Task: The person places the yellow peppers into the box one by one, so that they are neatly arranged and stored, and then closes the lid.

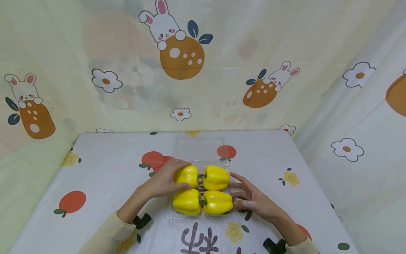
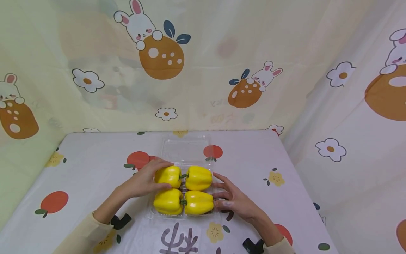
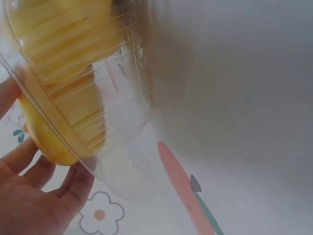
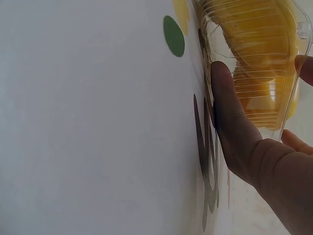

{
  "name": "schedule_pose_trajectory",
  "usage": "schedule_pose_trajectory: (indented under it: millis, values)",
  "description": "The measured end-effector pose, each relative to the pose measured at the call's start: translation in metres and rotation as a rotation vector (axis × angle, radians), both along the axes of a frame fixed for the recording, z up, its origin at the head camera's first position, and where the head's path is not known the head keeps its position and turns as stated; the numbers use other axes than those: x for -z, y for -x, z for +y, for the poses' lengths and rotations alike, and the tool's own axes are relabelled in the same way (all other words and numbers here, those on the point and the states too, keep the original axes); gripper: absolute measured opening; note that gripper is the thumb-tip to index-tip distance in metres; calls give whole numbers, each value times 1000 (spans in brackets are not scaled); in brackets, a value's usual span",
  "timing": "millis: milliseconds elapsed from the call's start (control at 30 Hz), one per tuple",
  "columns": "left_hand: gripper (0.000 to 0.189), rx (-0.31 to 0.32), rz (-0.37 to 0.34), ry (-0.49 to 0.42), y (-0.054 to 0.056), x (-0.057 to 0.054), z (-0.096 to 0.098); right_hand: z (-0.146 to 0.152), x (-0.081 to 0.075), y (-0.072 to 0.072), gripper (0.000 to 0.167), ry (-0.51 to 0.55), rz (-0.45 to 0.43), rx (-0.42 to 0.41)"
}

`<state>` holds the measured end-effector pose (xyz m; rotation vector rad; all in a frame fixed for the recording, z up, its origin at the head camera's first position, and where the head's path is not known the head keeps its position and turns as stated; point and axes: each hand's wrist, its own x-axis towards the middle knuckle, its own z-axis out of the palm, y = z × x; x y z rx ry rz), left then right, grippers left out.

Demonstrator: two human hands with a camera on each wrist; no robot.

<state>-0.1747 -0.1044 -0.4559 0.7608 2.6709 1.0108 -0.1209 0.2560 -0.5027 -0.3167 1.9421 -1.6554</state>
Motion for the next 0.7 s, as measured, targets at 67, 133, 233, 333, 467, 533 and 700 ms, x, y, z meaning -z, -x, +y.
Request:
schedule_pose_trajectory:
  millis: [67, 133, 233, 333, 467, 533, 700]
  values:
    - [69, 6, -3, 5, 1, 1, -1, 0, 0, 0, 94, 0, 1, -2]
    - [70, 14, -5, 9, 2, 2, -2, 0, 0, 0, 94, -1, 1, -3]
    - [70, 14, -19, 11, 3, 3, -3, 1, 1, 1, 94, -2, -1, -1]
    - [70, 11, -30, 15, 4, 3, -3, 1, 1, 1, 94, 8, 1, -4]
    - [71, 6, -44, 32, 5, 2, -2, 1, 1, 1, 93, 22, 5, -8]
    - [71, 4, -51, 43, 5, 2, -1, 1, 1, 1, 94, 18, 6, -6]
    - [70, 3, -46, 62, 5, 3, 2, 1, 2, 0, 95, 6, 8, -1]
